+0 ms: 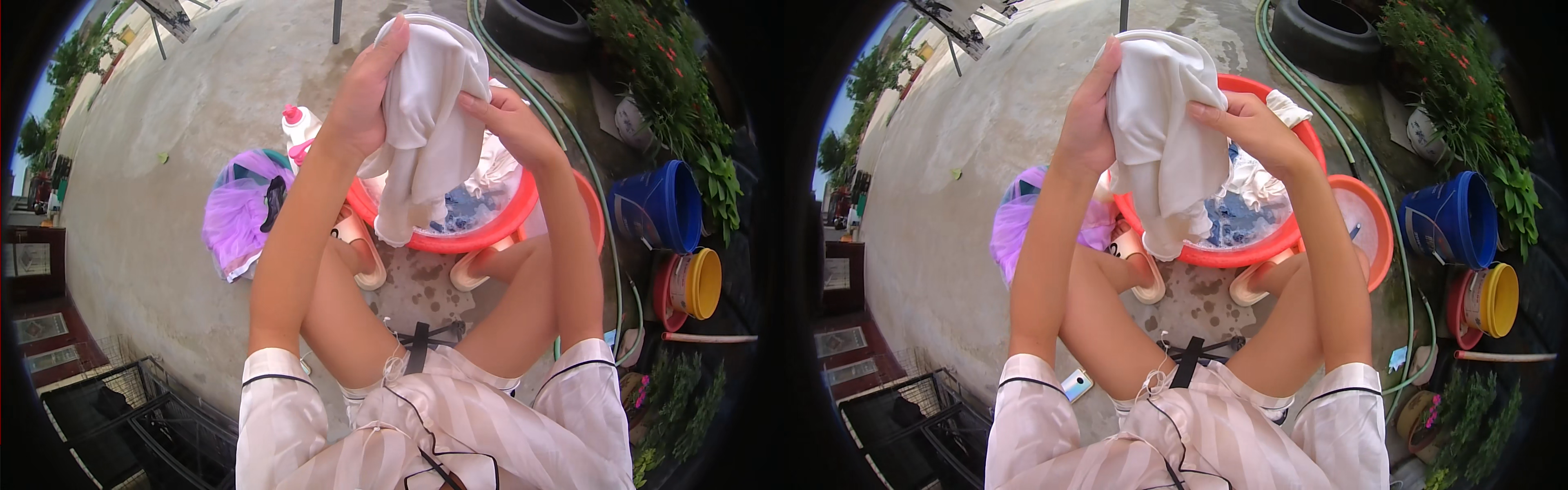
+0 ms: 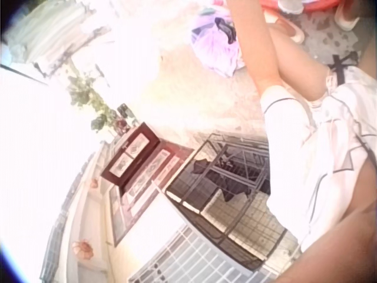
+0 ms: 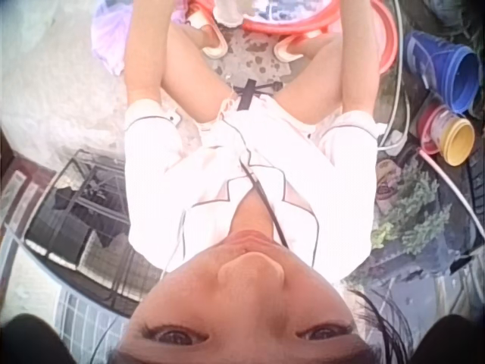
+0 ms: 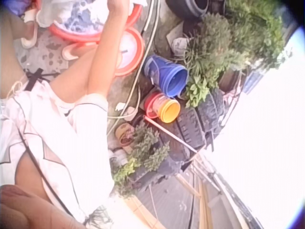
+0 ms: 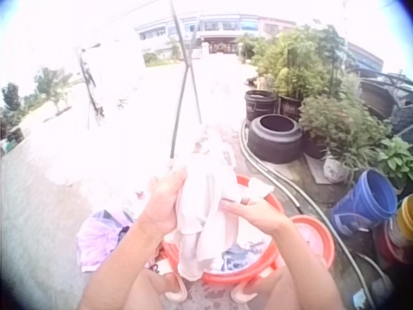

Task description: The person lifts a shirt from a basin of soapy water and wrings it out by hand.

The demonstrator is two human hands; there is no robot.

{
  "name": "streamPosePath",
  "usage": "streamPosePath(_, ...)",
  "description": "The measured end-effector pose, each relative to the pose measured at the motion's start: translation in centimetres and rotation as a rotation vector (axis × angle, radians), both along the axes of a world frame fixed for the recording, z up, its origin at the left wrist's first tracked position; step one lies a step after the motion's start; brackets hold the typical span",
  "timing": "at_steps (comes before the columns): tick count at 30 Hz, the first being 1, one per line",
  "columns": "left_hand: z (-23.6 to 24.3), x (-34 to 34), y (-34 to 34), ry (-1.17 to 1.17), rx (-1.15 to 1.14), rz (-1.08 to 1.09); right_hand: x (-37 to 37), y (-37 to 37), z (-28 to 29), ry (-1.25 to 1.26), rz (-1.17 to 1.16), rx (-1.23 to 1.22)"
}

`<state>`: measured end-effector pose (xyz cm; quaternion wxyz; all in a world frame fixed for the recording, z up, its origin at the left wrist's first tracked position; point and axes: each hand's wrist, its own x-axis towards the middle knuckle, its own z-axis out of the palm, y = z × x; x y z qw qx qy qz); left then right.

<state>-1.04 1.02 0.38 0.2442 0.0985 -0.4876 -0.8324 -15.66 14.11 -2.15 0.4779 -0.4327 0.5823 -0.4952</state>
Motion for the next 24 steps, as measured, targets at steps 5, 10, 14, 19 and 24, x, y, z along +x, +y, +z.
streamPosePath(5, -0.6, -1.0, 0.2, 0.029, 0.027, 0.128, -0.6, -1.3, -0.1, -0.390, -0.414, -0.409)
streamPosePath(10, -2.1, -3.4, 0.9, 0.047, 0.024, 0.332, 1.5, -2.7, -0.2, -0.074, -0.510, -0.632)
streamPosePath(14, -5.7, -4.5, -0.2, 0.090, 0.188, 0.390, 5.8, -4.4, -1.0, 1.114, -0.528, -0.834)
streamPosePath(19, -3.2, -7.4, 5.4, 0.000, 0.169, 0.349, 0.9, -5.6, -0.6, 0.670, -0.915, -0.601)
streamPosePath(24, -3.0, -7.5, 4.9, -0.042, 0.230, 0.332, 0.4, -5.8, -0.9, 0.278, -0.976, -0.548)
